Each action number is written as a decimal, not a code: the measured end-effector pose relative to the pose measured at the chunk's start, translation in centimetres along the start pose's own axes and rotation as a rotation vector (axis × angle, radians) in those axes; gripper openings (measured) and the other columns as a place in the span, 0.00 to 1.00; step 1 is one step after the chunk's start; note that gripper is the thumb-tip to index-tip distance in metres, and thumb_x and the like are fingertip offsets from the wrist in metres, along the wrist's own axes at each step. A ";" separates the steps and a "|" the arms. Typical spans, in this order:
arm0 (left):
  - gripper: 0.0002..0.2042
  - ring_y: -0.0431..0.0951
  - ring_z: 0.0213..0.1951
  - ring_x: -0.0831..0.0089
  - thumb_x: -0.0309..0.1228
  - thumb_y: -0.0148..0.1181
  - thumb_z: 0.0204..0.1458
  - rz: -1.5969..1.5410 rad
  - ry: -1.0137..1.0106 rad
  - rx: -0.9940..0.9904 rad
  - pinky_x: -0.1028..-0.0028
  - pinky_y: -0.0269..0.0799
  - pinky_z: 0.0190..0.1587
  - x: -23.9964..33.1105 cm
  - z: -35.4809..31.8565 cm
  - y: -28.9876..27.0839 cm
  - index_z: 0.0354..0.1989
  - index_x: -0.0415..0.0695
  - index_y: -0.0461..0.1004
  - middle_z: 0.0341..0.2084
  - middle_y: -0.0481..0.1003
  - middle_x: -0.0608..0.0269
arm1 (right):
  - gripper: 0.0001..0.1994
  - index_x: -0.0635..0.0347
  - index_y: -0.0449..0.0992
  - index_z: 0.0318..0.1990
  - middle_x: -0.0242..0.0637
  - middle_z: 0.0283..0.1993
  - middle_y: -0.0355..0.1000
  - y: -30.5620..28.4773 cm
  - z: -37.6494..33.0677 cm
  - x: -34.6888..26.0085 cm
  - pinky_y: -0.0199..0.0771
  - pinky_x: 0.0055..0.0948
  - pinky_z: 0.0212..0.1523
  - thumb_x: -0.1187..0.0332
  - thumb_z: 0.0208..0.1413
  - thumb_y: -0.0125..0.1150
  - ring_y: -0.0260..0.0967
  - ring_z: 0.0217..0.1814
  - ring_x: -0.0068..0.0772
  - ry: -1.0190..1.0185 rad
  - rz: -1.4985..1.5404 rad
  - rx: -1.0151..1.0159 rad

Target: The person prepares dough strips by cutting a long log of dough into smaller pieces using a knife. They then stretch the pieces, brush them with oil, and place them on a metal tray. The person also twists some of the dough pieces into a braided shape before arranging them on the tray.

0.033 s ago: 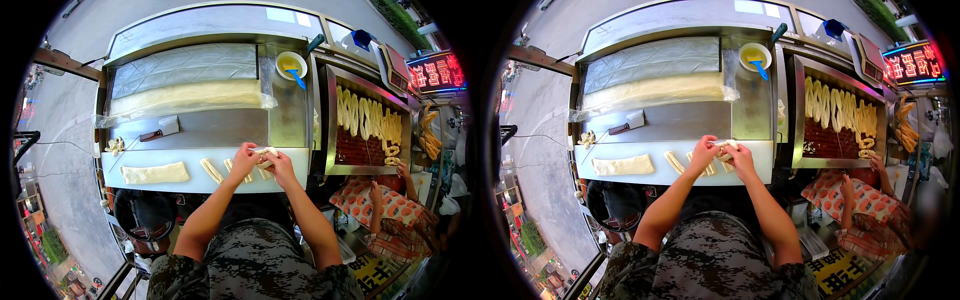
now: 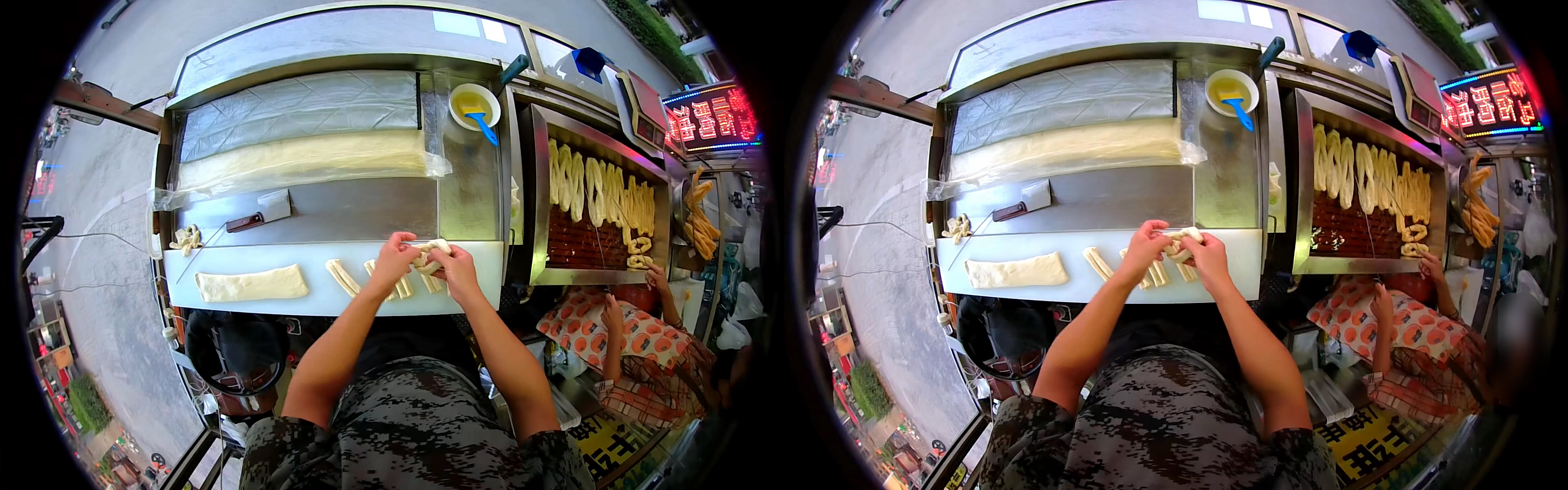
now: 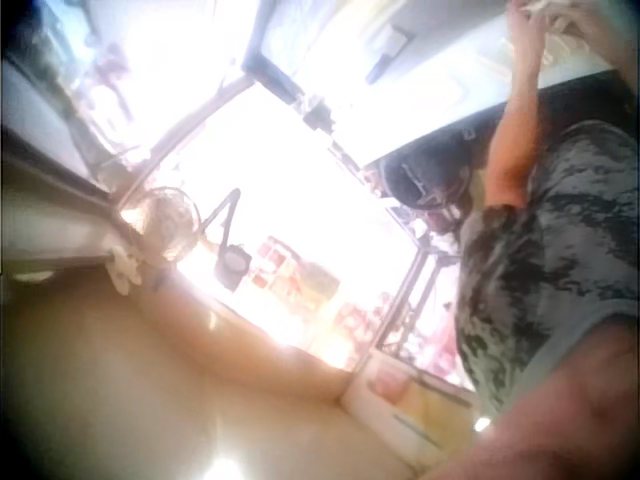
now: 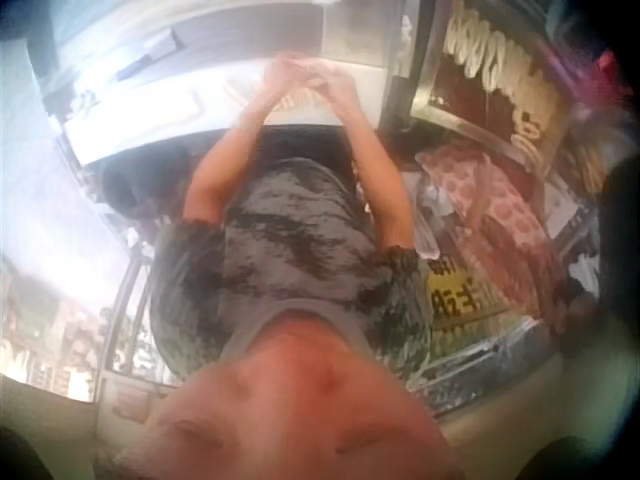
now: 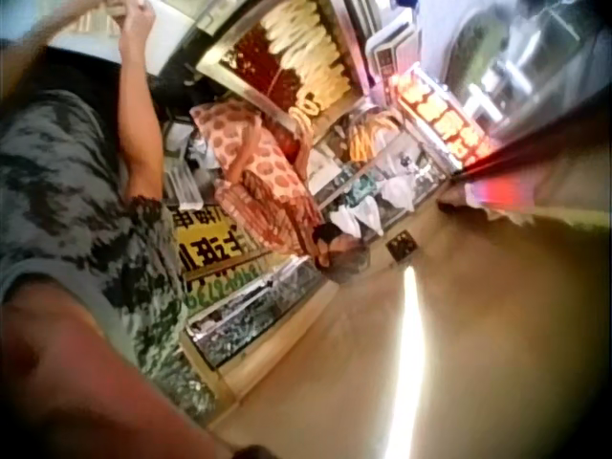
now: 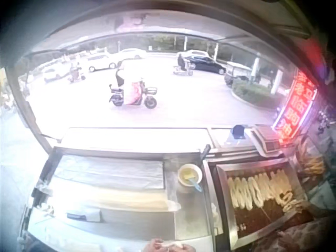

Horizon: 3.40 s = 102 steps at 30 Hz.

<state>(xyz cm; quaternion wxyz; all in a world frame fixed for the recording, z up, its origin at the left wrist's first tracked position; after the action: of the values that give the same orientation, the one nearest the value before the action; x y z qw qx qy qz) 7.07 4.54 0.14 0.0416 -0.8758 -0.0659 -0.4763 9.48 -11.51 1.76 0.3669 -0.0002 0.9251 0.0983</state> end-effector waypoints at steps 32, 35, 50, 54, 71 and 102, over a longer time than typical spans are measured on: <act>0.14 0.73 0.28 0.76 0.23 0.62 0.47 -0.103 -0.232 -0.647 0.75 0.70 0.29 4.6 -1.0 8.4 0.41 0.42 0.68 0.30 0.71 0.65 | 0.17 0.63 0.77 0.46 0.28 0.39 0.76 -9.6 -5.3 3.7 0.69 0.22 0.43 0.71 0.48 0.71 0.69 0.39 0.18 -0.034 -0.017 -0.197; 0.23 0.73 0.31 0.79 0.21 0.61 0.47 -0.272 -0.253 -0.576 0.77 0.70 0.32 5.7 -1.8 8.4 0.53 0.42 0.66 0.31 0.70 0.66 | 0.12 0.63 0.79 0.43 0.26 0.35 0.74 -9.5 -5.3 2.9 0.68 0.20 0.42 0.68 0.52 0.68 0.67 0.36 0.16 -0.044 -0.047 -0.155; 0.23 0.72 0.34 0.78 0.19 0.58 0.45 0.399 0.095 -0.690 0.77 0.69 0.38 7.1 -1.9 7.9 0.54 0.41 0.70 0.34 0.74 0.66 | 0.13 0.65 0.75 0.49 0.31 0.38 0.74 -8.5 -5.3 0.5 0.71 0.23 0.42 0.68 0.60 0.60 0.70 0.37 0.22 -0.033 0.526 -0.006; 0.18 0.74 0.33 0.77 0.21 0.61 0.46 -0.077 -0.128 -0.479 0.77 0.70 0.38 4.9 -0.7 7.3 0.49 0.37 0.73 0.31 0.76 0.65 | 0.13 0.64 0.74 0.50 0.32 0.37 0.73 -10.0 -5.3 0.3 0.71 0.23 0.38 0.72 0.57 0.61 0.70 0.35 0.22 -0.073 0.228 -0.016; 0.20 0.80 0.32 0.52 0.33 0.68 0.47 0.392 0.219 -0.108 0.63 0.76 0.38 4.3 -0.8 3.6 0.48 0.42 0.70 0.31 0.79 0.54 | 0.16 0.60 0.72 0.48 0.33 0.42 0.75 -1.8 -1.6 -2.5 0.78 0.32 0.44 0.57 0.64 0.54 0.75 0.42 0.31 0.105 0.333 -0.115; 0.07 0.75 0.29 0.65 0.27 0.61 0.45 0.577 0.099 -0.470 0.68 0.71 0.30 3.1 -0.4 3.9 0.24 0.43 0.68 0.19 0.71 0.62 | 0.20 0.64 0.76 0.50 0.34 0.41 0.76 -6.2 -3.3 5.1 0.73 0.23 0.43 0.72 0.47 0.71 0.72 0.40 0.22 -0.321 -0.580 -0.009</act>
<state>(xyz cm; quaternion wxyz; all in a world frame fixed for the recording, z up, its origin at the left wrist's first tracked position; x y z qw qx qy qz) 9.02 0.91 2.89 -0.0250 -0.8198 0.2969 -0.4890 3.93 -17.77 -0.52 0.5206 -0.2494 0.8165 -0.0076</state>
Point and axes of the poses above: each hand's wrist, its own z-axis towards the middle knuckle, its own y-axis out of the palm, x = y × z, the point moved 3 cm from there along z, towards the middle knuckle
